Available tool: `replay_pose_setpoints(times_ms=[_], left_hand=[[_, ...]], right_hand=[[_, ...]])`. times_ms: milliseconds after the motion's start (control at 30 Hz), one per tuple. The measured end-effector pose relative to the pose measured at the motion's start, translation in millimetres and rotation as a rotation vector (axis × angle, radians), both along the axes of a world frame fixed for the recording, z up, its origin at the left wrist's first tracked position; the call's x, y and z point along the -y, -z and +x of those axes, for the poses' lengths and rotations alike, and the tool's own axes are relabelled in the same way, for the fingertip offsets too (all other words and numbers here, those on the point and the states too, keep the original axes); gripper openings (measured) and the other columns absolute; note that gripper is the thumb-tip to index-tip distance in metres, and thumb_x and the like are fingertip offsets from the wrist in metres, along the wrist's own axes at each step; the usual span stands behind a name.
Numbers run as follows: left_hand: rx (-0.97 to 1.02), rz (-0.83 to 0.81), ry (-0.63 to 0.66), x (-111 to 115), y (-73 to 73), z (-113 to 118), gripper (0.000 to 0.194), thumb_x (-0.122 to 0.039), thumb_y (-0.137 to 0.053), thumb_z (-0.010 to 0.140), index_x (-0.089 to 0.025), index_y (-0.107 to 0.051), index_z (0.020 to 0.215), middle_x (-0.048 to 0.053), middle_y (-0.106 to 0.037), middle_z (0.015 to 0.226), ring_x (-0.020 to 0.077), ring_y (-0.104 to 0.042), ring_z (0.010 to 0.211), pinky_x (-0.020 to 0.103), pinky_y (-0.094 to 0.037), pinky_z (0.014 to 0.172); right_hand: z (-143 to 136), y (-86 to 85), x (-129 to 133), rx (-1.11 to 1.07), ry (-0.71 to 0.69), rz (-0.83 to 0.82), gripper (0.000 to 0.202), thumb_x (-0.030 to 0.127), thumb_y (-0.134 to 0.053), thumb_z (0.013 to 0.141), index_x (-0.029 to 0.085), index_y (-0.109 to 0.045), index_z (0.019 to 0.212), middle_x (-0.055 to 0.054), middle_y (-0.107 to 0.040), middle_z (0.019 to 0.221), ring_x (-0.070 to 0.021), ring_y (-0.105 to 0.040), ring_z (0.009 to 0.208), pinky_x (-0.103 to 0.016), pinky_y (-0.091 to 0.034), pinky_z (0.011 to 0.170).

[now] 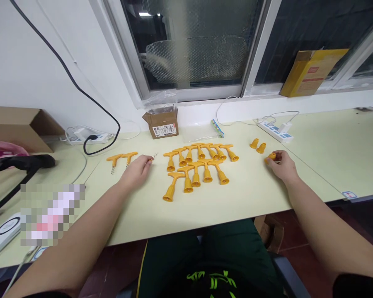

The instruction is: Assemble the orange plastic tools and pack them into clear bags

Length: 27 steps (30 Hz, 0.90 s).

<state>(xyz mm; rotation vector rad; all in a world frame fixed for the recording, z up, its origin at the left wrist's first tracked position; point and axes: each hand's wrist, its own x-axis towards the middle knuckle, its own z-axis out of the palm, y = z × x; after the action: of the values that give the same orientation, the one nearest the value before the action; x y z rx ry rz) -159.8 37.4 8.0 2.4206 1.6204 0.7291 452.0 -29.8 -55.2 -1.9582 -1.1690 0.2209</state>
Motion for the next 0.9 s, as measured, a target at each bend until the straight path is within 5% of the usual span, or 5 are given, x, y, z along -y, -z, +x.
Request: replay_pose_setpoints(times_ms=[100, 200, 367, 533, 900], left_hand=[[0.372, -0.068, -0.197, -6.7, -12.3, 11.0, 0.043, -0.049, -0.036, 0.098, -0.019, -0.057, 0.120, 0.008, -0.068, 0.092, 0.0234, -0.069, 0.085, 0.037, -0.053, 0.080], [0.356, -0.335, -0.255, 5.5, -26.8, 31.5, 0.040, -0.055, -0.048, 0.090, -0.022, -0.062, 0.107, 0.001, -0.061, 0.069, 0.0216, -0.062, 0.067, 0.032, -0.047, 0.064], [0.035, -0.440, -0.063, 59.9, -40.5, 60.1, 0.034, -0.056, -0.056, 0.083, -0.023, -0.051, 0.077, 0.001, -0.060, 0.073, 0.0213, -0.056, 0.070, 0.032, -0.042, 0.066], [-0.078, -0.544, 0.042, 102.5, -39.0, 68.3, 0.039, -0.058, -0.064, 0.079, -0.024, -0.043, 0.077, 0.000, -0.057, 0.077, 0.0201, -0.052, 0.069, 0.031, -0.039, 0.062], [0.083, -0.520, 0.148, 118.6, -39.9, 77.5, 0.033, -0.051, -0.066, 0.080, -0.023, -0.053, 0.093, 0.005, -0.067, 0.097, 0.0224, -0.063, 0.083, 0.034, -0.050, 0.073]], right_hand=[[-6.3, -5.0, -0.1, -0.050, 0.029, -0.025, 0.037, 0.041, -0.074, 0.074, 0.023, -0.065, 0.106, -0.007, -0.073, 0.102, -0.0220, -0.066, 0.081, -0.043, -0.055, 0.084], [-15.7, -9.0, 0.2, -0.060, -0.008, 0.019, 0.036, 0.040, -0.071, 0.077, 0.024, -0.065, 0.108, -0.007, -0.072, 0.105, -0.0223, -0.067, 0.085, -0.041, -0.055, 0.085], [-20.9, -6.0, 1.7, -0.079, -0.090, 0.067, 0.036, 0.040, -0.067, 0.079, 0.023, -0.063, 0.111, -0.008, -0.072, 0.104, -0.0232, -0.067, 0.088, -0.041, -0.057, 0.085], [-19.0, -0.7, 1.3, -0.086, -0.117, 0.028, 0.036, 0.042, -0.069, 0.079, 0.023, -0.064, 0.109, -0.005, -0.072, 0.096, -0.0207, -0.065, 0.077, -0.040, -0.057, 0.080], [-21.2, 2.3, 1.8, -0.080, -0.203, 0.035, 0.038, 0.043, -0.070, 0.078, 0.022, -0.064, 0.109, -0.005, -0.071, 0.094, -0.0191, -0.063, 0.074, -0.038, -0.056, 0.078]])
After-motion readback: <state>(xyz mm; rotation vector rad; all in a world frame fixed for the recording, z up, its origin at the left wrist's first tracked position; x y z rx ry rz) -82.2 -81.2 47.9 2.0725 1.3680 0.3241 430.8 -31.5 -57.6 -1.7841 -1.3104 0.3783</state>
